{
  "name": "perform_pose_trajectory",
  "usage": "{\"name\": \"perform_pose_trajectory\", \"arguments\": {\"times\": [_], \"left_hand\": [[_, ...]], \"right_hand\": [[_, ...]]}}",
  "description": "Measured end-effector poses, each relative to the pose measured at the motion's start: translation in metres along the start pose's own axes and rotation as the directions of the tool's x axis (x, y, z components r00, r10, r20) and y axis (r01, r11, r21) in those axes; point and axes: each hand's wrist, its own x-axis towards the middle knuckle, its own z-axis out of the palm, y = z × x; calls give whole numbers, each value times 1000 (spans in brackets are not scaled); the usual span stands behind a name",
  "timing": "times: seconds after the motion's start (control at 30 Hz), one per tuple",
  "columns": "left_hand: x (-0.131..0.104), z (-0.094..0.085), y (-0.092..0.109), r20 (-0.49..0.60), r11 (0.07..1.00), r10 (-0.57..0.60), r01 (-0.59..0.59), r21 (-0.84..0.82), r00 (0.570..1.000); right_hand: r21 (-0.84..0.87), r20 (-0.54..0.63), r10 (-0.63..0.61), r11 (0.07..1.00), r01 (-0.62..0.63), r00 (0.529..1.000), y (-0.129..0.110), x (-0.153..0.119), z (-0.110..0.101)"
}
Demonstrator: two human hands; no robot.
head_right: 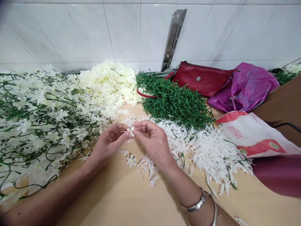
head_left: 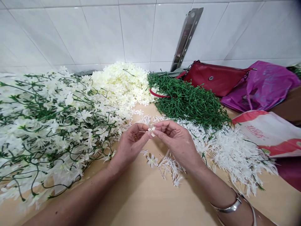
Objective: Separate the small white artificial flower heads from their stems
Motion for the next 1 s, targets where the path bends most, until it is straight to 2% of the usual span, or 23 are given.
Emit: {"name": "perform_pose_trajectory", "arguments": {"times": [0.2,0.43,0.57,0.67,0.83,1.0], "left_hand": [[1,-3,-3,-17,1000,-3,3,21,1000],[0,-3,-4,22,998,-23,22,59,1000],[2,-2,-1,-57,999,6,-3,47,998],[2,-1,0,-49,999,-12,14,33,999],[1,-2,-1,-26,998,-34,35,44,999],[1,0,-2,-103,1000,-24,25,13,994]], "right_hand": [[-50,11,1,999,0,1000,1,2,-4],[-226,84,-108,966,125,991,-2,-2,-5],[-155,62,-49,986,58,997,1,-2,-2],[-102,60,8,995,-2,998,3,-1,-2],[-143,15,-48,988,49,999,0,1,-6],[-94,86,20,996,-12,996,1,-1,-1]]}}
